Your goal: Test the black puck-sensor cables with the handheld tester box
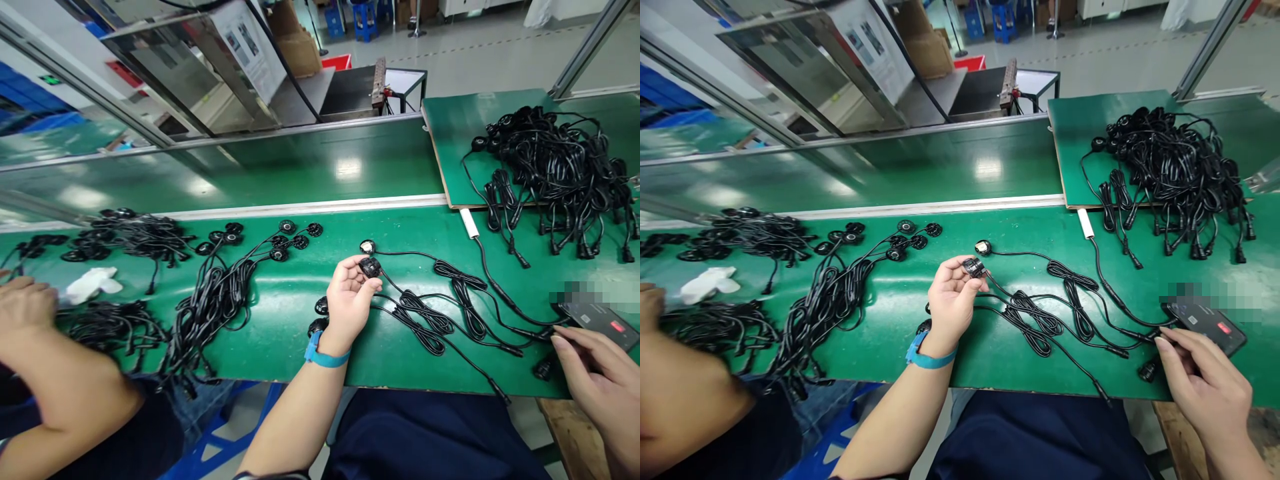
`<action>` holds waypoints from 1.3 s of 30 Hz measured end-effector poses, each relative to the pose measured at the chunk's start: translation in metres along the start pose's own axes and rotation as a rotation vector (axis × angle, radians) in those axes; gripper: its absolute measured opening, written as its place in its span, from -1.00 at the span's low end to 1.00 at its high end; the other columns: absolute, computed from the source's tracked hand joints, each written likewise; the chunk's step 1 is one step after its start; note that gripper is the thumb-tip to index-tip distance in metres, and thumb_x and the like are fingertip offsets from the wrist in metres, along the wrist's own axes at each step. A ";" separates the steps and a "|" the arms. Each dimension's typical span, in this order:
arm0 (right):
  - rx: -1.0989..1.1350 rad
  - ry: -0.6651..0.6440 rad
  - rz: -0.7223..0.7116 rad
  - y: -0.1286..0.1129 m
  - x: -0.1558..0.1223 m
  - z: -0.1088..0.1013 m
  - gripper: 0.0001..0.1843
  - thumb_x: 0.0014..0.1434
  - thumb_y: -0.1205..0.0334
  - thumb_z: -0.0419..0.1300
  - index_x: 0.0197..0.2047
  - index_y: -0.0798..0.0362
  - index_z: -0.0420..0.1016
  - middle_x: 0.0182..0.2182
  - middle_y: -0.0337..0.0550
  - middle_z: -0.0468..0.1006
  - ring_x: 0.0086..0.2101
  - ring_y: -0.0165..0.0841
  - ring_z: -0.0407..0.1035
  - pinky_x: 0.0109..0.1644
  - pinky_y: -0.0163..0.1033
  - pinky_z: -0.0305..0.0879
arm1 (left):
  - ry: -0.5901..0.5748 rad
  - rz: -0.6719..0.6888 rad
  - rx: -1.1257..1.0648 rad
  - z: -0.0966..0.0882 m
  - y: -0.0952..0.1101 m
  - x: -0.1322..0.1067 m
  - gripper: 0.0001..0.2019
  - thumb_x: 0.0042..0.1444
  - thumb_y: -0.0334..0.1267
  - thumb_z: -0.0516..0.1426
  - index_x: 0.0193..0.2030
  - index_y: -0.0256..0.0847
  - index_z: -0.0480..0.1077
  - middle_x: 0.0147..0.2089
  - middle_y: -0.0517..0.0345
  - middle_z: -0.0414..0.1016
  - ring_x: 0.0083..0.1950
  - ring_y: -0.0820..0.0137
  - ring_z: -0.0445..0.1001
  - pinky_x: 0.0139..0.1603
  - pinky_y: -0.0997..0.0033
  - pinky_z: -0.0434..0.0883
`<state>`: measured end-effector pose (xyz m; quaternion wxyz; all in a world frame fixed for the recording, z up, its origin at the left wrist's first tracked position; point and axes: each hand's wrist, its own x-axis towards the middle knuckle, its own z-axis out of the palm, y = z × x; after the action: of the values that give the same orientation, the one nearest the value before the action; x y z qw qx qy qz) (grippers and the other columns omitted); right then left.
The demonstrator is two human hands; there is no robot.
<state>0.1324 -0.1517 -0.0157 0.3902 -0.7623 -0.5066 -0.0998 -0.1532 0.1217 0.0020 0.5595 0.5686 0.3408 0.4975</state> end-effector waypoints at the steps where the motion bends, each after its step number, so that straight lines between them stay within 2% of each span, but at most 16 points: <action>1: 0.000 0.001 -0.007 0.000 0.000 0.000 -0.90 0.26 0.16 0.34 -0.16 -0.05 0.62 -0.26 -0.22 0.61 -0.32 -0.23 0.52 -0.33 -0.11 0.35 | 0.000 0.001 -0.003 0.000 0.000 0.000 -0.56 0.11 -0.07 0.39 0.00 -0.20 0.37 -0.24 0.08 0.58 -0.38 0.44 0.53 -0.35 0.44 0.54; 9: -0.015 0.006 0.005 0.005 -0.002 0.000 -0.87 0.27 0.13 0.34 -0.15 -0.04 0.63 -0.24 -0.22 0.62 -0.34 -0.27 0.53 -0.33 -0.14 0.36 | -0.004 0.021 -0.003 0.000 0.001 -0.001 -0.53 0.11 -0.04 0.40 0.02 -0.20 0.37 -0.24 0.09 0.57 -0.39 0.44 0.53 -0.37 0.45 0.52; 14: -0.007 -0.006 -0.004 0.005 -0.002 0.000 -0.88 0.27 0.14 0.34 -0.15 -0.04 0.63 -0.25 -0.21 0.61 -0.32 -0.26 0.53 -0.32 -0.13 0.36 | -0.087 0.051 -0.035 -0.001 0.003 0.000 -0.59 0.23 -0.13 0.32 0.14 -0.15 0.34 -0.16 0.06 0.57 -0.37 0.47 0.52 -0.30 0.41 0.53; 19: -0.026 -0.001 0.004 0.003 -0.001 0.000 -0.86 0.29 0.10 0.31 -0.16 -0.04 0.63 -0.27 -0.20 0.62 -0.34 -0.25 0.53 -0.35 -0.12 0.35 | -0.166 -0.059 -0.166 -0.004 0.007 0.006 -0.54 0.20 -0.12 0.35 0.15 -0.07 0.31 0.01 -0.02 0.55 -0.34 0.46 0.49 -0.27 0.35 0.50; 26: -0.018 -0.005 -0.019 -0.004 0.004 0.000 -0.90 0.31 0.12 0.29 -0.15 -0.08 0.60 -0.25 -0.22 0.61 -0.31 -0.22 0.52 -0.31 -0.09 0.38 | -0.154 -0.185 -0.305 -0.007 0.008 0.009 -0.50 0.10 -0.08 0.41 0.10 -0.08 0.35 0.03 -0.07 0.56 -0.33 0.44 0.45 -0.32 0.36 0.44; 30: -0.028 -0.005 -0.031 -0.003 0.004 -0.001 -0.90 0.32 0.13 0.30 -0.14 -0.07 0.60 -0.23 -0.24 0.61 -0.29 -0.25 0.52 -0.31 -0.12 0.37 | -0.140 -0.210 -0.365 -0.009 0.005 0.010 -0.55 0.14 -0.03 0.38 0.07 -0.08 0.38 0.03 -0.08 0.59 -0.35 0.44 0.44 -0.33 0.37 0.42; 35: -0.033 -0.007 -0.033 -0.003 0.003 -0.001 -0.91 0.32 0.14 0.30 -0.14 -0.07 0.60 -0.23 -0.25 0.60 -0.29 -0.26 0.52 -0.30 -0.12 0.37 | -0.191 -0.279 -0.419 -0.009 0.009 0.011 -0.58 0.18 -0.03 0.35 0.10 -0.08 0.42 0.17 -0.16 0.55 -0.34 0.44 0.45 -0.30 0.34 0.44; 39: -0.031 -0.003 -0.032 -0.005 0.004 -0.001 -0.91 0.31 0.15 0.30 -0.14 -0.07 0.60 -0.23 -0.24 0.61 -0.28 -0.24 0.52 -0.29 -0.11 0.37 | -0.235 -0.314 -0.424 -0.010 0.012 0.012 -0.60 0.20 0.01 0.33 0.10 -0.08 0.44 0.20 -0.19 0.54 -0.34 0.41 0.48 -0.31 0.31 0.45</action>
<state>0.1301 -0.1485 -0.0098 0.3759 -0.7602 -0.5176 -0.1130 -0.1617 0.1344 0.0144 0.7716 0.4333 0.2458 0.3955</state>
